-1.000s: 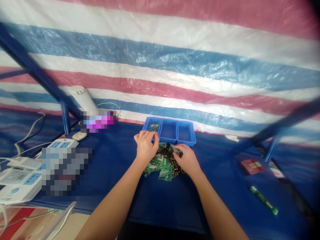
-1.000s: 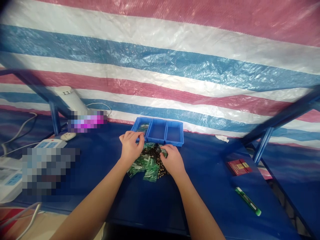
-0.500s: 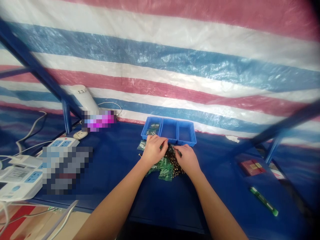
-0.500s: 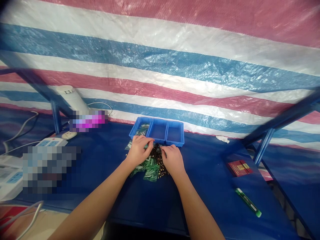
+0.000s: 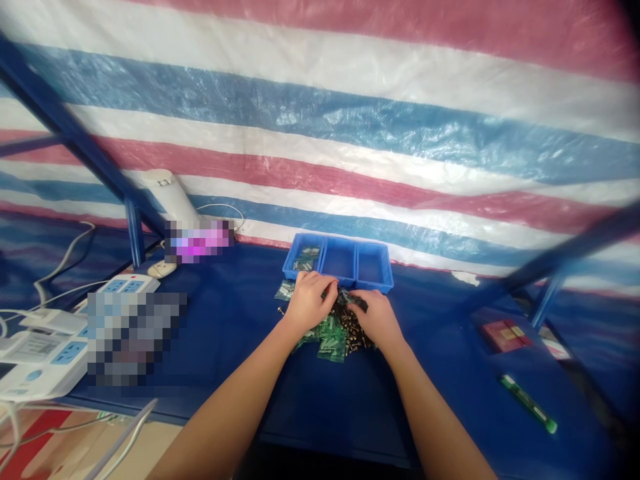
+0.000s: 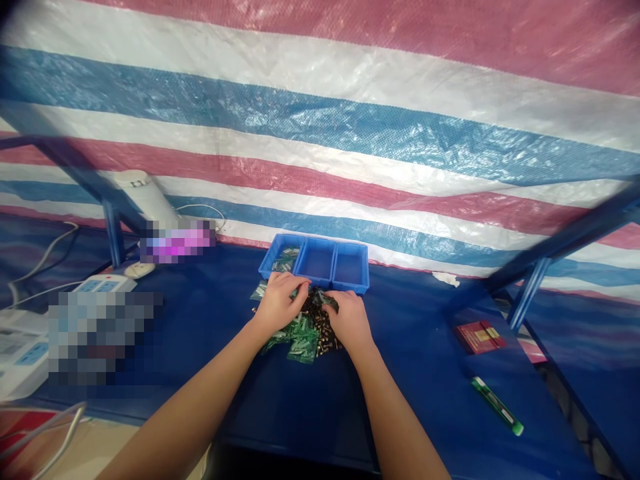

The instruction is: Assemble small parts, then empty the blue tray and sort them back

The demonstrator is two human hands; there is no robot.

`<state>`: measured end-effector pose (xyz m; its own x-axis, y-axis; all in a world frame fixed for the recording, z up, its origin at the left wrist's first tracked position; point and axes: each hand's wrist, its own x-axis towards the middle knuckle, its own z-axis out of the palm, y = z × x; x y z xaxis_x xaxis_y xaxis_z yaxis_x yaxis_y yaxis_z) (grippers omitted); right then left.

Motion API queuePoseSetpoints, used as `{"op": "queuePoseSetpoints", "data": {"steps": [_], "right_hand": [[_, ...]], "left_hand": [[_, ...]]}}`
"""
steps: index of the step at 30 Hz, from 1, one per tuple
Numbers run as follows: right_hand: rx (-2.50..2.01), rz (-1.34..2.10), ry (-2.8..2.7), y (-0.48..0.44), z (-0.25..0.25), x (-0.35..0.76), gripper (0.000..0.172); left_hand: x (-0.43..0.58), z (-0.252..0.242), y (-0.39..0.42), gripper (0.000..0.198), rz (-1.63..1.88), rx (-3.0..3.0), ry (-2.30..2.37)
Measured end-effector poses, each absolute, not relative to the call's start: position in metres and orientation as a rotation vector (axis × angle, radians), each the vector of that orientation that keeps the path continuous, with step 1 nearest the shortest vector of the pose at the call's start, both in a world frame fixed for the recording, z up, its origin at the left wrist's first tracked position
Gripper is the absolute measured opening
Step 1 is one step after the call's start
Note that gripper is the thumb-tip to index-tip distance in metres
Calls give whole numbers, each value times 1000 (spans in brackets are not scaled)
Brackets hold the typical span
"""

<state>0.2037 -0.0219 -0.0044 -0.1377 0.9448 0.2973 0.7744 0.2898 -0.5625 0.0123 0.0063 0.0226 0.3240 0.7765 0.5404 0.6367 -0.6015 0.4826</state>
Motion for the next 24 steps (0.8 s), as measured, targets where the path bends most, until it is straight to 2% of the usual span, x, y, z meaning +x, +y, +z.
{"op": "queuePoseSetpoints", "data": {"steps": [18, 24], "right_hand": [[-1283, 168, -1878, -29, 8, 195, 20], [-1148, 86, -1899, -32, 10, 192, 24]], "left_hand": [[15, 22, 4, 23, 1103, 2415, 1271], [15, 29, 0, 30, 1070, 2270, 1213]]}}
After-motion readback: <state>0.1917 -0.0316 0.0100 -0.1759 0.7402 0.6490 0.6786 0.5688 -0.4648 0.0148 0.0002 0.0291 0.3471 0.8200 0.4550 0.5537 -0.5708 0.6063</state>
